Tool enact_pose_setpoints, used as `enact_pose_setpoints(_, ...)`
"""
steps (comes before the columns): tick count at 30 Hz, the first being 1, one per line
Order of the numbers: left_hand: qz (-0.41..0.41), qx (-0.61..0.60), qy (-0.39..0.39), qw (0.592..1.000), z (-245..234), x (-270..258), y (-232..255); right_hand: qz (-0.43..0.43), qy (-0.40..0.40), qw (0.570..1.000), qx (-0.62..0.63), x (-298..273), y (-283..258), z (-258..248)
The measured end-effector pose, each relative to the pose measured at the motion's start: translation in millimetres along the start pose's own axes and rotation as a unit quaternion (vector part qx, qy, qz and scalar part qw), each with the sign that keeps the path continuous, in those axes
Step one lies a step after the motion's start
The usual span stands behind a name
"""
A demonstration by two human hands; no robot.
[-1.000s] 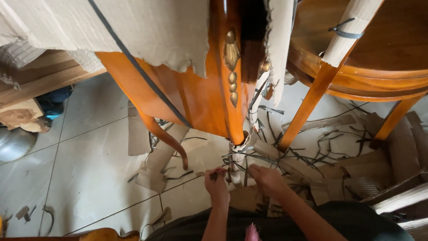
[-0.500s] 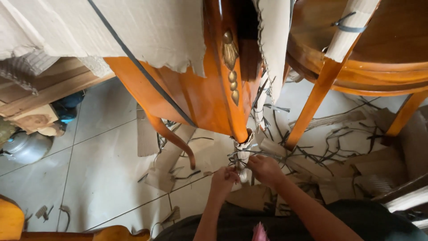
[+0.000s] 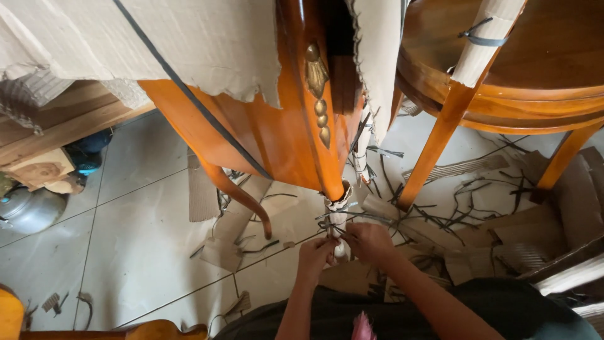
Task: Wrapping a wooden furniture leg with cardboard and securing it with wire for protection during transport.
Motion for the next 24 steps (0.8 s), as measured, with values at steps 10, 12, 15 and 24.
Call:
enact_pose_setpoints(10, 0.023, 0.028, 0.04, 0.999, -2, 35, -41, 0.197, -0.166, 0.958, 0.129, 6, 2, -7)
enact_pose_setpoints(12, 0.061, 0.018, 0.038, 0.997, 0, 40, -47, 0.207, -0.17, 0.948, 0.17, 5, 1, -11)
enact_pose_setpoints(15, 0.078, -0.008, 0.055, 0.995, 1, 41, -49, 0.286, -0.186, 0.912, 0.229, -5, -10, -18)
enact_pose_setpoints(24, 0.025, -0.128, 0.057, 0.99, 13, 34, -54, 0.566, 0.041, 0.626, 0.535, -62, -43, 30)
Point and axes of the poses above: each hand's wrist, its own x-axis towards the middle knuckle, its own z-axis out of the palm, y = z × x, the point moved 3 cm from there along x, towards the middle knuckle, and after that the axes turned 5 degrees about -z, right-handed, at the moved point
